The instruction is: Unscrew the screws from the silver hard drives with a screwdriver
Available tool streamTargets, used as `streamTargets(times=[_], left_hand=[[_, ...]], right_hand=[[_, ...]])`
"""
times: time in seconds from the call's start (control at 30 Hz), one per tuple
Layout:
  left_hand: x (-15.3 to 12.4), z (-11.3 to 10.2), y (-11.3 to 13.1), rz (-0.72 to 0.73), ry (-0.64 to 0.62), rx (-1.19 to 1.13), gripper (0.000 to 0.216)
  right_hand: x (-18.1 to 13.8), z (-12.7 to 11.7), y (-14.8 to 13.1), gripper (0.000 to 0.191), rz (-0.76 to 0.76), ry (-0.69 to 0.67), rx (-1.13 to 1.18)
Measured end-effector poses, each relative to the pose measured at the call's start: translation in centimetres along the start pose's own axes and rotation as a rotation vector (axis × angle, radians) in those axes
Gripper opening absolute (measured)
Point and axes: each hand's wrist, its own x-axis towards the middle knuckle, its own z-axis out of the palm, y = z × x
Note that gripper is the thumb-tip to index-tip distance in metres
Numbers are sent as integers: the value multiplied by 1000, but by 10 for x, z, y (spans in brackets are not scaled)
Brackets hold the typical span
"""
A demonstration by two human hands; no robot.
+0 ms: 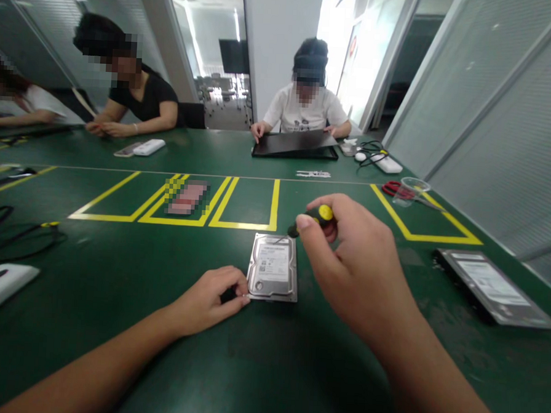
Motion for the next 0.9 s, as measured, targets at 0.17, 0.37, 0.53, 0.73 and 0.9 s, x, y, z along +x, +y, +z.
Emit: streamTargets(times=[0.17, 0.37, 0.53, 0.73, 0.9], left_hand=[[1, -2, -1, -7, 0, 5, 6], [1, 0, -3, -27, 15, 2, 6], [0, 1, -5, -51, 21, -33, 6], [0, 1, -5, -69, 43, -60, 7], [1, 1, -5, -87, 45, -83, 8]], right_hand=[[11, 2, -21, 30, -151, -82, 67], [17, 5, -37, 26, -227, -215, 76], [16, 13, -38, 22, -233, -315, 120], [11, 29, -33, 21, -255, -430, 147], [9, 40, -30, 20, -246, -497, 176]])
